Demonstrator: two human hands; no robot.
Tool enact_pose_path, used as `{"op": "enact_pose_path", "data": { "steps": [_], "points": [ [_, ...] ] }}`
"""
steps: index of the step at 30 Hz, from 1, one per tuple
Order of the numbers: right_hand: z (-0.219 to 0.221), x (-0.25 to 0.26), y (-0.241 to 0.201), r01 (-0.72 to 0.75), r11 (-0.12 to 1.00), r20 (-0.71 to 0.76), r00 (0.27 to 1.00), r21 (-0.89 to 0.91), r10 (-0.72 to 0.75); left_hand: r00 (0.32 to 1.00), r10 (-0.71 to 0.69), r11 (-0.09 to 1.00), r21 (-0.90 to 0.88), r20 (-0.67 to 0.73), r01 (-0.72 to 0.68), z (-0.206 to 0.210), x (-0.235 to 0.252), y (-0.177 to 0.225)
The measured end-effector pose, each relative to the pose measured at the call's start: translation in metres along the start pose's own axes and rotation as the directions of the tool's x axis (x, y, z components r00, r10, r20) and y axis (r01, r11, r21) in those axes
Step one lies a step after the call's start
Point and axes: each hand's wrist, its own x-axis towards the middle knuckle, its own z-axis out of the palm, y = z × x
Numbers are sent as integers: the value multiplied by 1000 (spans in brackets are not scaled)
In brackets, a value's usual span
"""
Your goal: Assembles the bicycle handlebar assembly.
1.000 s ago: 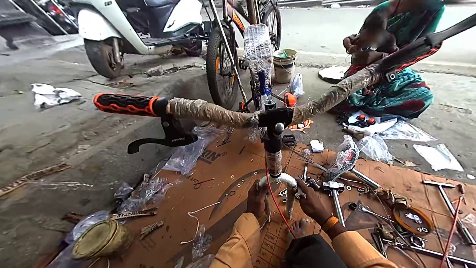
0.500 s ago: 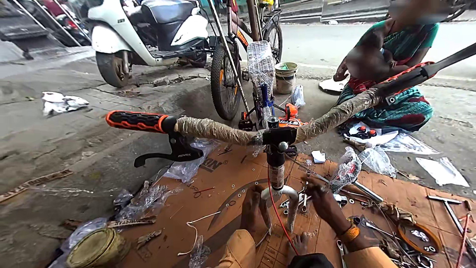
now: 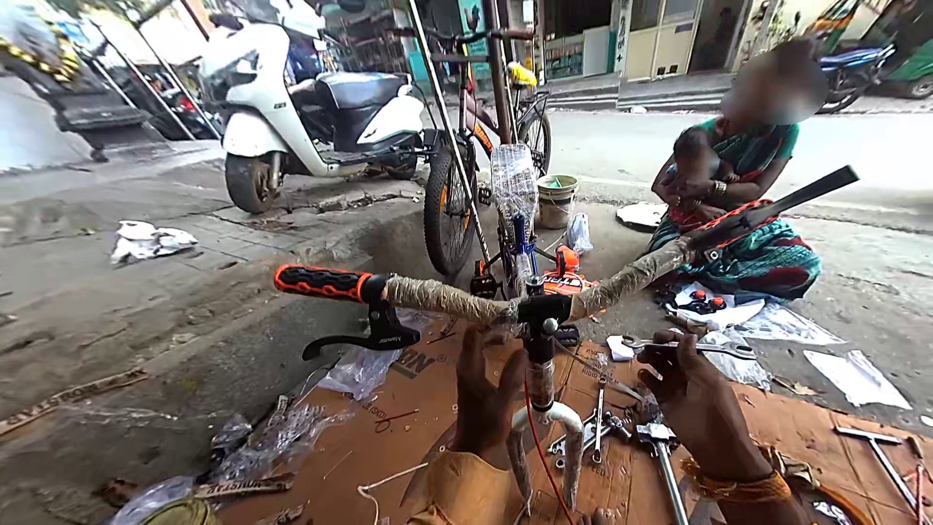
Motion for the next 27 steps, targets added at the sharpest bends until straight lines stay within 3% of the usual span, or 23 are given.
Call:
{"op": "enact_pose_path", "data": {
  "steps": [3,6,10,13,15,17,21,25,27],
  "points": [
    [29,20,-4,4,999,8,1000,33,-4,991,-33,968,-244,130,65,10,19,0],
    [80,36,-11,15,997,184,983,72,-28,977,-26,886,-447,214,122,23,40,10],
    [126,70,-11,-29,979,444,894,203,-66,966,-184,868,-431,180,246,38,39,18],
    [137,86,-11,-93,993,607,794,74,29,960,-223,861,-428,169,276,35,40,17],
    [151,84,-23,-157,986,568,808,-50,157,952,-245,852,-428,186,303,32,42,20],
    [158,86,-26,-225,972,541,811,-65,223,941,-255,850,-413,221,327,28,45,20],
    [161,100,-23,-294,951,594,750,-94,290,939,-249,856,-400,238,329,25,44,18],
    [172,109,-25,-273,929,553,747,-251,369,952,-219,873,-392,212,288,30,40,20],
    [176,106,-26,-267,927,502,782,-265,368,955,-210,888,-367,209,275,32,39,22]
  ]
}}
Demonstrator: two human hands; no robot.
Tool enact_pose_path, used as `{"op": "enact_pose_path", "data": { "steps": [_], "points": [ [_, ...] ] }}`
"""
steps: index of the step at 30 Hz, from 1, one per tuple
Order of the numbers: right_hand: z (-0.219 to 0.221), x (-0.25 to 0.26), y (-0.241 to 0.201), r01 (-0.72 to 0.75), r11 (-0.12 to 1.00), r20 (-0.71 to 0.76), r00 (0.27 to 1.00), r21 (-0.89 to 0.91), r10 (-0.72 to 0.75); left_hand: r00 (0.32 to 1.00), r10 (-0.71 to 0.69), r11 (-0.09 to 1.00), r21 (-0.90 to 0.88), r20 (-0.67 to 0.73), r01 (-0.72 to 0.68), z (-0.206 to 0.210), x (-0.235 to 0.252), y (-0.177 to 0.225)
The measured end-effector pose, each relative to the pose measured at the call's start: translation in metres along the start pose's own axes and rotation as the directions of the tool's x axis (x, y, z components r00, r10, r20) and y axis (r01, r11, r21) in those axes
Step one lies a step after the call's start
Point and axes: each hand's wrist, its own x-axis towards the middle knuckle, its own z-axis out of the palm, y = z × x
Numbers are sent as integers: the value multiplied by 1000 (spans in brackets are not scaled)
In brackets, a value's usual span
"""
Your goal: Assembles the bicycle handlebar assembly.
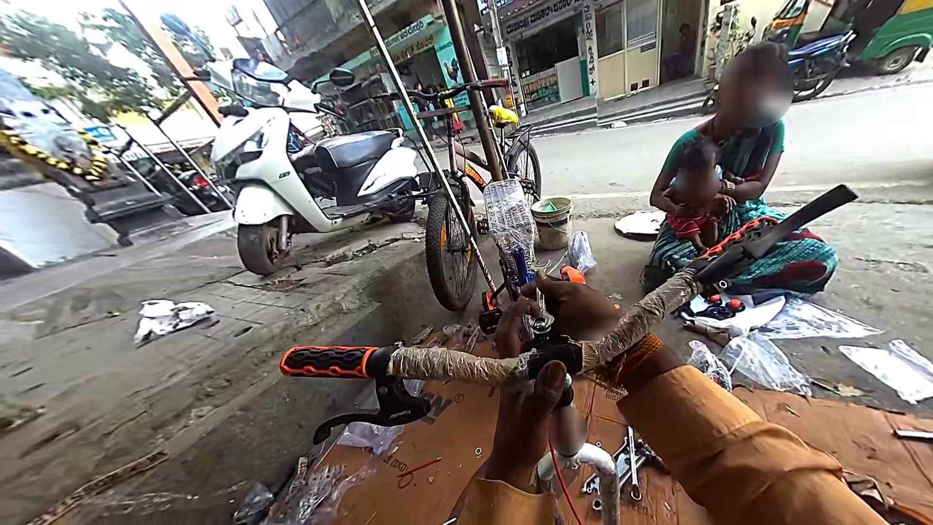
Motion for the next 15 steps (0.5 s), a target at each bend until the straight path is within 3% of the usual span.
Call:
{"op": "enact_pose_path", "data": {
  "steps": [4,7,9,12,15],
  "points": [
    [8,-47,14,238,971,-40,971,29,-237,998,42,999,12,49,-43,-4,4,2],
    [-10,-67,38,476,873,18,877,102,-480,996,62,996,60,70,-66,-4,5,7],
    [-13,-68,43,552,816,34,824,173,-565,998,26,997,65,64,-30,-6,4,2],
    [-16,-50,35,542,771,-76,831,334,-551,1000,10,999,33,20,-11,-3,2,-4],
    [-21,-21,23,370,815,-20,914,447,-405,1000,-4,999,36,1,4,0,2,0]
  ]
}}
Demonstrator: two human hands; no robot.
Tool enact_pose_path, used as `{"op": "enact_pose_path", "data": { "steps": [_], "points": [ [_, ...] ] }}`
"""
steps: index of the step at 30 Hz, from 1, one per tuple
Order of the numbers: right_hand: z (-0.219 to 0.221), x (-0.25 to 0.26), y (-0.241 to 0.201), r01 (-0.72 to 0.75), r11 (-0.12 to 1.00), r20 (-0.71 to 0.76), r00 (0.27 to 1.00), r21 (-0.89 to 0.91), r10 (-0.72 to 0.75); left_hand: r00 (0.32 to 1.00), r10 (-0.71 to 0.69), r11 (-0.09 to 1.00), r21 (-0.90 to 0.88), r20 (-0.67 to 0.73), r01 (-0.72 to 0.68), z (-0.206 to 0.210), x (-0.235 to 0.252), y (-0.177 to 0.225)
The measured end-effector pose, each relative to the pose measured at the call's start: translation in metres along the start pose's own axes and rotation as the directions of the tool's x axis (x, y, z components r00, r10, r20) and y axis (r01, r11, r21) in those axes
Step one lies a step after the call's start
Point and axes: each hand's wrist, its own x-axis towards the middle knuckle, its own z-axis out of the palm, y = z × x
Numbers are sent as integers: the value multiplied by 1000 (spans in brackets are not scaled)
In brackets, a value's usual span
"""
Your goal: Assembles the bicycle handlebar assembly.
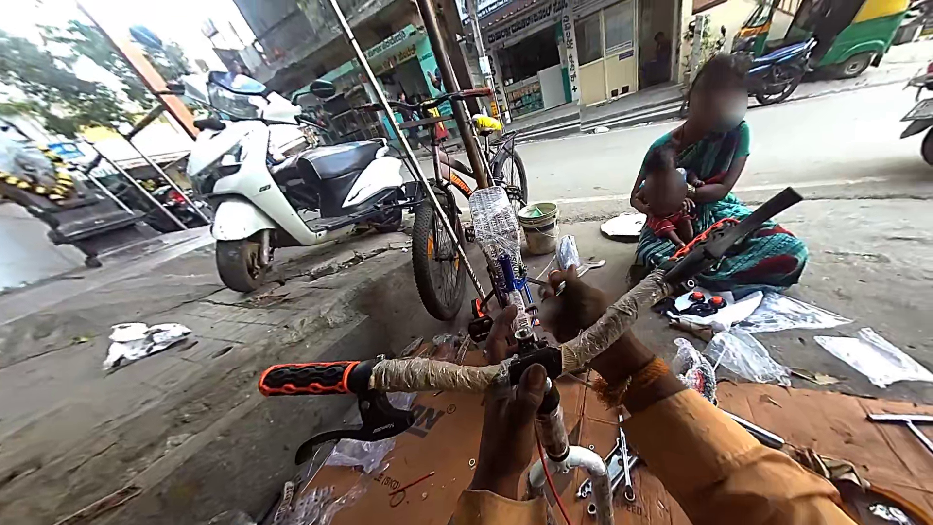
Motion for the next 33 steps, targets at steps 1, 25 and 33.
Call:
{"op": "enact_pose_path", "data": {
  "steps": [1,25,33],
  "points": [
    [5,5,0,-82,996,-13,997,-33,81,1000,-5,1000,3,1,5,0,0,2],
    [-7,-2,-4,-12,998,170,985,-56,22,995,96,994,-51,-7,-96,5,4,5],
    [-1,17,9,-328,937,174,922,-120,345,999,40,998,-51,8,-40,5,1,10]
  ]
}}
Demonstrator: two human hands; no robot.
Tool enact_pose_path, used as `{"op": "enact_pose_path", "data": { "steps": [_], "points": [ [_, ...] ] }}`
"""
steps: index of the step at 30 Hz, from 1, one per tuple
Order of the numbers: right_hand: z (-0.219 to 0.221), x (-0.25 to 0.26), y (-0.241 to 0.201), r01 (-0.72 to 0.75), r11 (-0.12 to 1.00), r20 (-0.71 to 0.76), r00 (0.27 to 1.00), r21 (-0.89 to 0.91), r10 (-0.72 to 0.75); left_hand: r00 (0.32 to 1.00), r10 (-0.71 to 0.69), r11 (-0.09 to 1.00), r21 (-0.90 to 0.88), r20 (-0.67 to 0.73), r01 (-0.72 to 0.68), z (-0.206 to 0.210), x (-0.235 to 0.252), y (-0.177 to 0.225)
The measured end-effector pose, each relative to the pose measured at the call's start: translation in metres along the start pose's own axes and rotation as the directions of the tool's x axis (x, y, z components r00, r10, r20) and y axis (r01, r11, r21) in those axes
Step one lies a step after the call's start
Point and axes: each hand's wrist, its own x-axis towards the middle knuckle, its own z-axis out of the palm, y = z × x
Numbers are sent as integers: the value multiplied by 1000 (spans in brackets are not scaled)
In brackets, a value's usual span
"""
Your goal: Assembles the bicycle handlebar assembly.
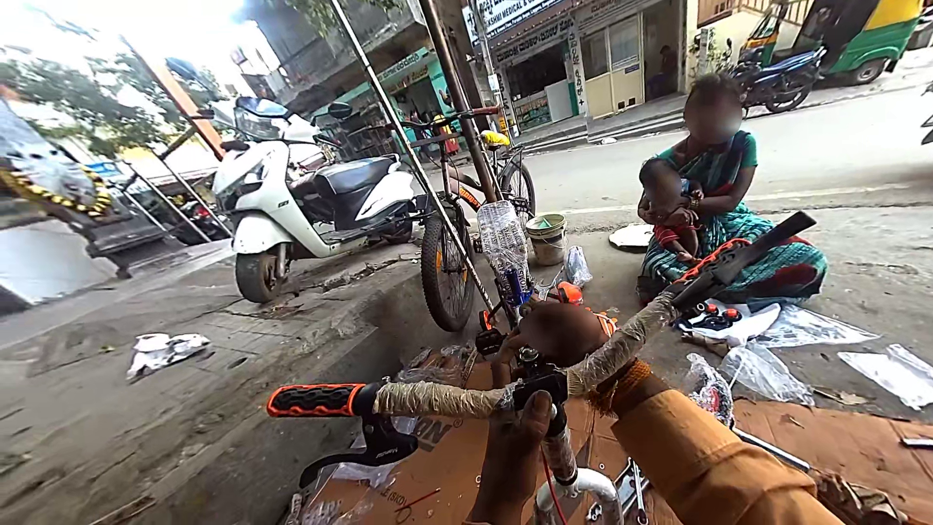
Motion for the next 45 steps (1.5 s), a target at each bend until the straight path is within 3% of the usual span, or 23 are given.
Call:
{"op": "enact_pose_path", "data": {
  "steps": [3,5,10,13,15,17,20,24,28,32,35,39,45],
  "points": [
    [13,-25,-1,79,988,-37,996,-134,-85,1000,-14,1000,-4,-7,14,2,-1,0],
    [9,-42,3,221,951,-10,973,-217,-229,1000,-10,1000,-11,-12,10,2,-1,-1],
    [0,-58,7,473,881,-51,879,-22,-473,999,-26,1000,12,-28,27,1,2,-1],
    [2,-40,-8,403,915,-106,909,-32,-404,1000,-3,999,-36,-13,3,0,4,-4],
    [1,-32,-10,297,947,-40,952,-120,-303,1000,6,999,-52,-7,-6,0,5,-6],
    [-3,-19,-3,216,972,-18,976,-93,-218,1000,0,998,-57,-1,0,0,4,-5],
    [-13,-4,5,131,991,11,991,-12,-130,1000,3,998,-58,25,-1,0,4,-2],
    [-4,-8,6,73,996,-44,996,-52,-75,1000,14,1000,-21,9,-14,0,1,-2],
    [9,-48,8,334,920,-47,936,-205,-350,1000,27,999,-40,-10,-27,1,1,-2],
    [9,-56,8,544,838,-162,823,-48,-544,999,-11,1000,-5,-34,11,1,0,-3],
    [2,-33,1,480,877,-224,857,22,-464,1000,10,1000,-29,-24,-11,0,1,-6],
    [-5,-8,6,207,975,-72,974,-74,-213,999,52,996,-70,-13,-53,3,3,-5],
    [-3,-5,9,114,993,-101,988,-25,-116,998,64,993,-95,11,-63,-1,5,-10]
  ]
}}
